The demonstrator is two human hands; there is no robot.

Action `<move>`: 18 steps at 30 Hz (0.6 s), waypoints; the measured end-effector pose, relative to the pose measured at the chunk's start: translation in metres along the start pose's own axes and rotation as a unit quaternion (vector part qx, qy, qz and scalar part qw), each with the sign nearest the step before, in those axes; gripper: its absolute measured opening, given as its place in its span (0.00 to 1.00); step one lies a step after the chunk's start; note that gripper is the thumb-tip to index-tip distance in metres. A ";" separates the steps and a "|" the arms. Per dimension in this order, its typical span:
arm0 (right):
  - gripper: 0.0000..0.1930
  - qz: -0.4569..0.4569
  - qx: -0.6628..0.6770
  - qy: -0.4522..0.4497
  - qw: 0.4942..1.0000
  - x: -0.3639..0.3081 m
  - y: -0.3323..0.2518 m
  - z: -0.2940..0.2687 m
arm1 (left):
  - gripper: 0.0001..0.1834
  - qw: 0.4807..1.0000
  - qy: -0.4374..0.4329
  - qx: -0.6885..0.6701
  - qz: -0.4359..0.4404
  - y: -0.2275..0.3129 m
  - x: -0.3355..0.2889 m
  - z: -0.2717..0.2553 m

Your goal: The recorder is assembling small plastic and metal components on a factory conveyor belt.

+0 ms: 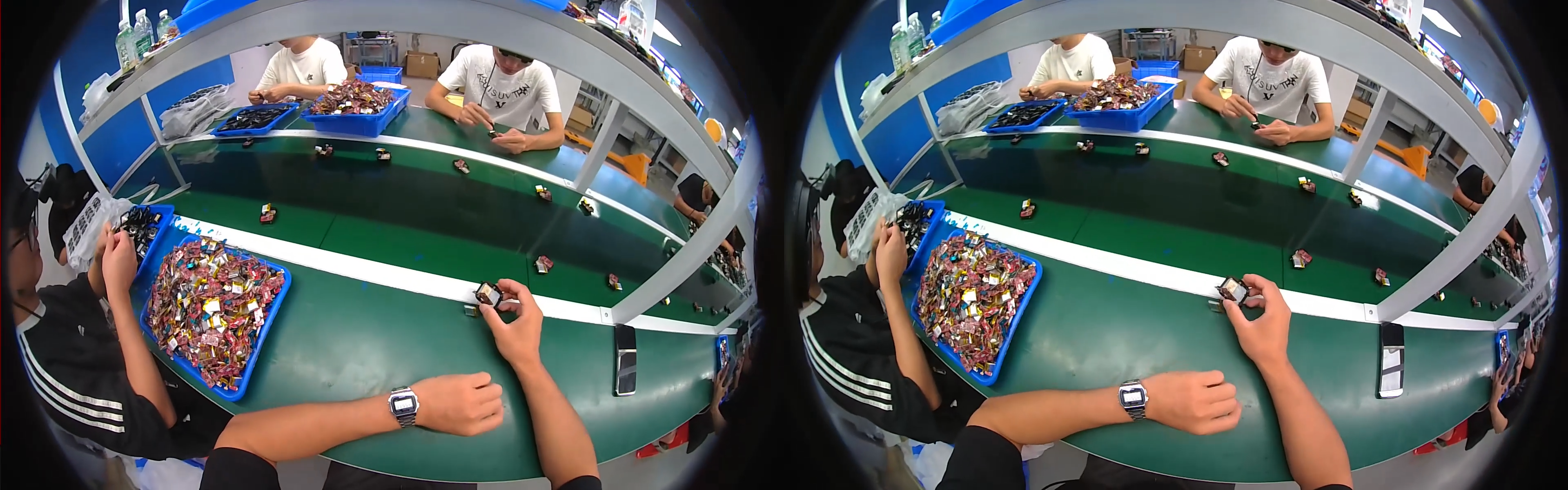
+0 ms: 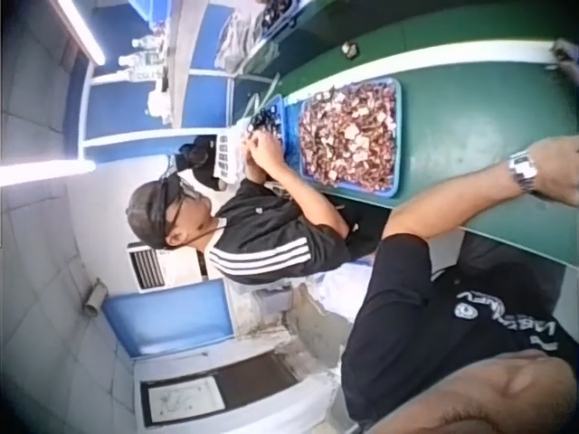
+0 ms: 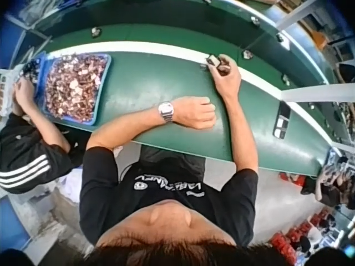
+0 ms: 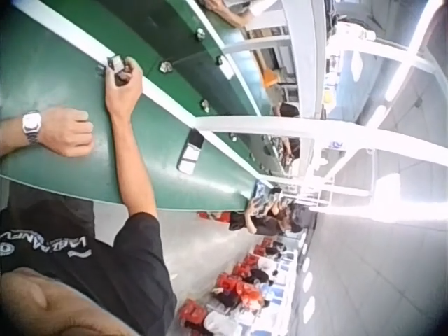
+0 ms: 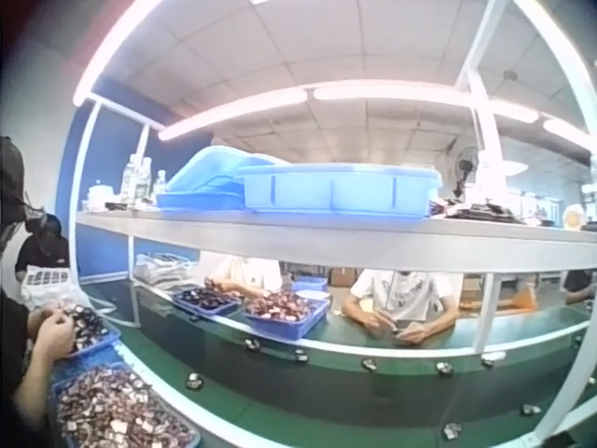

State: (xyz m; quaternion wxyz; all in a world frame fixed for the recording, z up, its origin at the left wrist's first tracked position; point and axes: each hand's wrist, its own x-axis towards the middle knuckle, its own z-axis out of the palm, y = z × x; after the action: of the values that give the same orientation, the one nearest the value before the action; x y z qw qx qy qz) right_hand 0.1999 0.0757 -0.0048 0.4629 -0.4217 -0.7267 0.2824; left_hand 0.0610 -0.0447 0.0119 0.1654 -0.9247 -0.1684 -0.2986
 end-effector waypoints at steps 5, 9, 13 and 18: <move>0.23 -0.028 -0.028 0.004 0.999 0.000 -0.007 -0.007 | 0.05 1.000 0.013 -0.006 0.009 -0.004 0.004 -0.002; 0.24 -0.044 0.023 -0.047 0.998 0.000 -0.009 -0.004 | 0.08 0.969 0.140 -0.024 -0.200 -0.034 -0.010 -0.005; 0.26 -0.101 0.025 -0.131 0.986 -0.004 -0.023 -0.011 | 0.05 0.778 0.246 -0.169 -0.552 -0.064 -0.026 -0.012; 0.29 -0.164 0.017 -0.203 0.965 -0.010 -0.027 -0.011 | 0.13 0.625 0.062 -0.513 -0.585 -0.082 -0.052 -0.012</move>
State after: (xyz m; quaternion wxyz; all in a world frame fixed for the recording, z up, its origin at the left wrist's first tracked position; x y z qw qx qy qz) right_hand 0.2023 0.0537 0.0170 0.3530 -0.2227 -0.8596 0.2949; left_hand -0.0184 0.0124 0.0068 -0.5350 -0.5457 -0.4831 -0.4273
